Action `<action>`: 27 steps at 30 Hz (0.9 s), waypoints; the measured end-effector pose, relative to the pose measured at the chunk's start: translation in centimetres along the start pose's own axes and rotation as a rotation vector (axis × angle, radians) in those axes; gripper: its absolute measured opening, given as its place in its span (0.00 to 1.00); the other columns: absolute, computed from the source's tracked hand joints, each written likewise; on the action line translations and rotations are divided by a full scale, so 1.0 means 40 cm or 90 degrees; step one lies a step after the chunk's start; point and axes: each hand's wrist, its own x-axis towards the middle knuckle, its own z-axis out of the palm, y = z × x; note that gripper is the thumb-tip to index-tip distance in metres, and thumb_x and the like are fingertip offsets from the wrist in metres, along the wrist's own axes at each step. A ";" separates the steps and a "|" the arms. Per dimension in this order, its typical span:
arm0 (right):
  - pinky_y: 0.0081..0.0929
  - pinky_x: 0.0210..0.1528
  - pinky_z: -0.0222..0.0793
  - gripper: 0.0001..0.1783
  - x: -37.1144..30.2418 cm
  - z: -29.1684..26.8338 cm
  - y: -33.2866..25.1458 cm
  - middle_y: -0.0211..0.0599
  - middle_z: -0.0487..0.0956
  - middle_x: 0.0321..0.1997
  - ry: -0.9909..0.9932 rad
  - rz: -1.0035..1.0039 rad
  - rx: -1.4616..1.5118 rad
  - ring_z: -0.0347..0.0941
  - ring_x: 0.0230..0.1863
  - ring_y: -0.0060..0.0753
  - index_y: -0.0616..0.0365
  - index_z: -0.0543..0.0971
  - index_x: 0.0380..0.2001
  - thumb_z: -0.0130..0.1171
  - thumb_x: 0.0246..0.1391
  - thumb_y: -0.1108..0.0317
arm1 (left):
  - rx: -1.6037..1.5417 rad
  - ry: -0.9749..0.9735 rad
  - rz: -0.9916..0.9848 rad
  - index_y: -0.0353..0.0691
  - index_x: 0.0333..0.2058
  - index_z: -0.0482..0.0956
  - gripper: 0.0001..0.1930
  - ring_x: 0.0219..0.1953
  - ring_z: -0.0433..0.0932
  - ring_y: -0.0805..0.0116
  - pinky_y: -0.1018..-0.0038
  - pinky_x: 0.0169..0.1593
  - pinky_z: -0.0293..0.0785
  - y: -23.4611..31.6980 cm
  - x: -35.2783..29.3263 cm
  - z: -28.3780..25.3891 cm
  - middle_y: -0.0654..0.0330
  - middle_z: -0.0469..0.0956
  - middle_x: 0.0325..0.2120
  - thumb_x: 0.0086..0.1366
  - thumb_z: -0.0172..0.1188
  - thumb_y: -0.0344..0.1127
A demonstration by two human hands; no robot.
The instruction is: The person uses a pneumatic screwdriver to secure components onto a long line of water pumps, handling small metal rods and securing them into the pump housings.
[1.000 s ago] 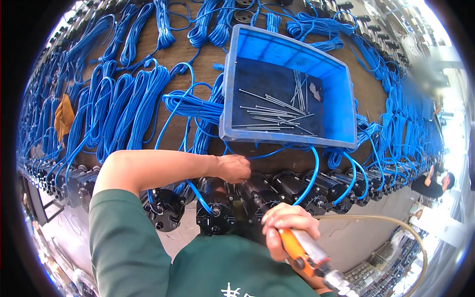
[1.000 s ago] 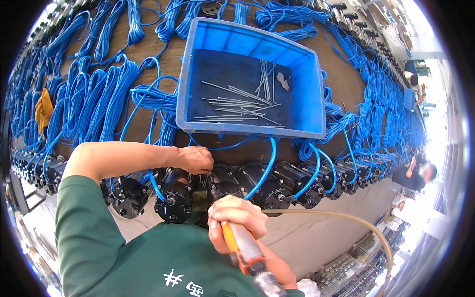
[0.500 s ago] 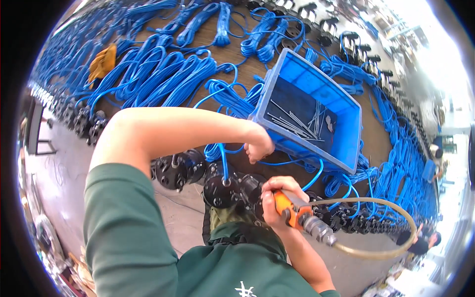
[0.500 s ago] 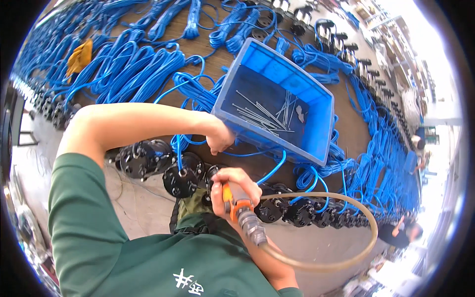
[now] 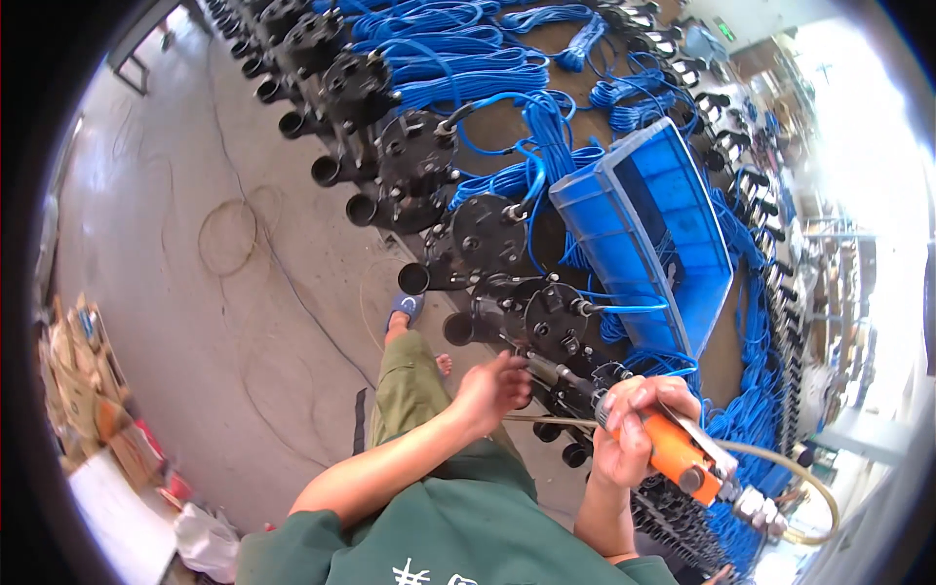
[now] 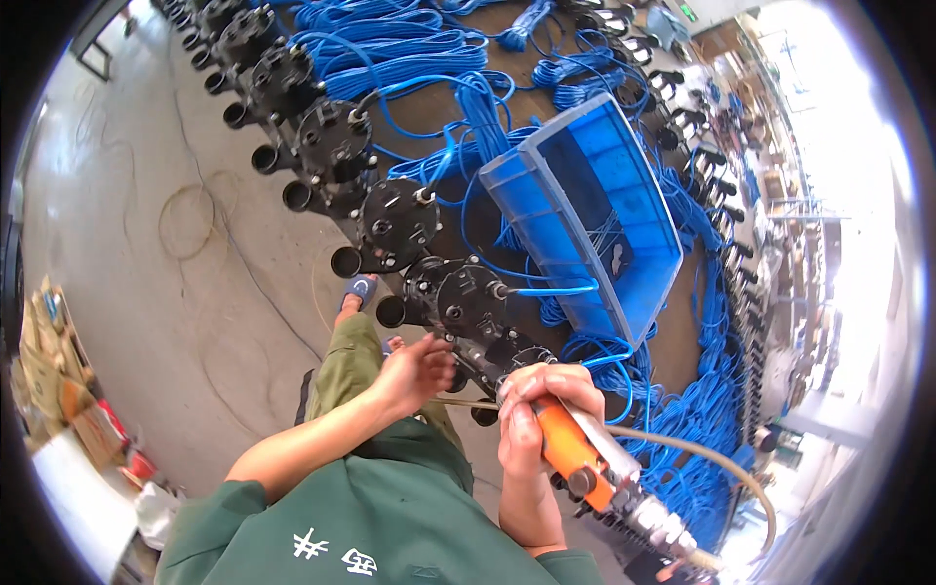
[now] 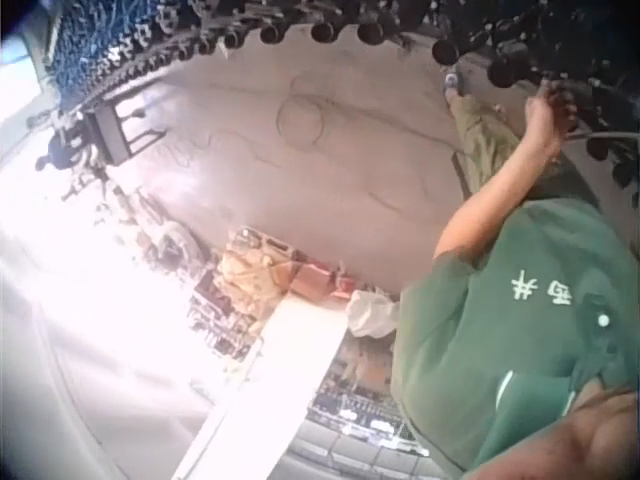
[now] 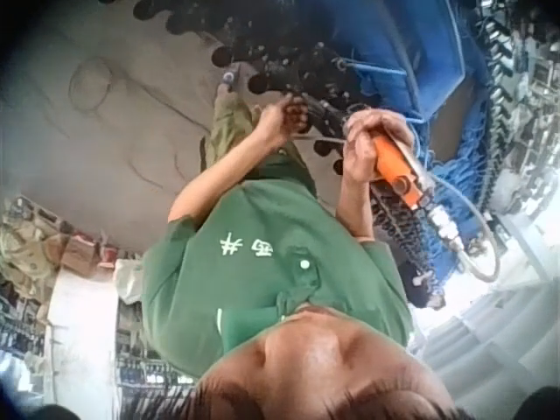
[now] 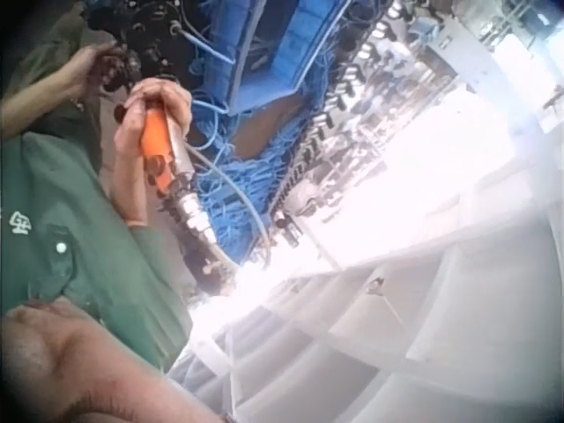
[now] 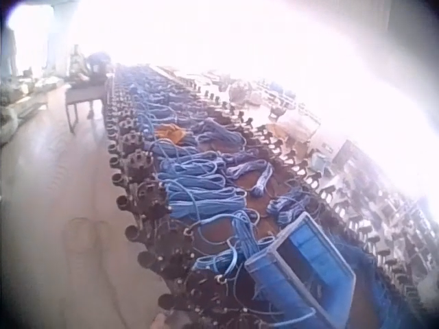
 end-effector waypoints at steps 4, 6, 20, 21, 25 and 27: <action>0.24 0.28 0.70 0.24 -0.027 0.007 0.026 0.41 0.71 0.36 -0.037 0.029 -0.005 0.67 0.22 0.23 0.64 0.71 0.49 0.52 0.44 0.78 | -0.170 -0.045 0.079 0.38 0.37 0.74 0.10 0.31 0.75 0.63 0.67 0.36 0.73 -0.063 0.129 -0.005 0.58 0.75 0.29 0.74 0.48 0.36; 0.24 0.28 0.70 0.23 -0.037 0.004 0.031 0.42 0.72 0.37 -0.055 0.025 -0.016 0.67 0.22 0.23 0.65 0.71 0.48 0.52 0.44 0.78 | -0.221 -0.030 0.077 0.37 0.38 0.75 0.09 0.30 0.75 0.63 0.69 0.35 0.73 -0.064 0.130 0.001 0.59 0.75 0.28 0.74 0.47 0.33; 0.22 0.27 0.69 0.22 -0.048 0.005 0.076 0.41 0.73 0.37 -0.025 0.079 -0.011 0.68 0.22 0.24 0.64 0.70 0.48 0.55 0.47 0.78 | -0.227 -0.092 0.118 0.35 0.36 0.74 0.08 0.29 0.76 0.62 0.67 0.37 0.75 -0.055 0.117 -0.011 0.57 0.77 0.29 0.72 0.49 0.31; 0.22 0.27 0.69 0.22 -0.048 0.002 0.079 0.41 0.72 0.37 -0.023 0.076 -0.014 0.68 0.22 0.24 0.64 0.70 0.48 0.55 0.47 0.78 | -0.227 -0.089 0.119 0.35 0.36 0.74 0.08 0.29 0.76 0.62 0.66 0.37 0.75 -0.056 0.116 -0.011 0.56 0.77 0.29 0.72 0.49 0.31; 0.22 0.27 0.70 0.21 -0.038 -0.001 0.086 0.42 0.72 0.37 -0.020 0.049 -0.008 0.68 0.21 0.24 0.64 0.70 0.47 0.55 0.47 0.78 | -0.221 -0.085 0.114 0.35 0.35 0.74 0.08 0.29 0.77 0.61 0.67 0.37 0.76 -0.053 0.117 -0.014 0.56 0.77 0.29 0.72 0.48 0.31; 0.24 0.27 0.69 0.22 -0.034 0.002 0.091 0.42 0.72 0.37 -0.024 0.038 0.001 0.68 0.22 0.24 0.64 0.70 0.48 0.54 0.45 0.78 | -0.210 -0.075 0.115 0.35 0.35 0.74 0.09 0.29 0.77 0.61 0.67 0.37 0.76 -0.049 0.118 -0.013 0.56 0.77 0.28 0.72 0.48 0.32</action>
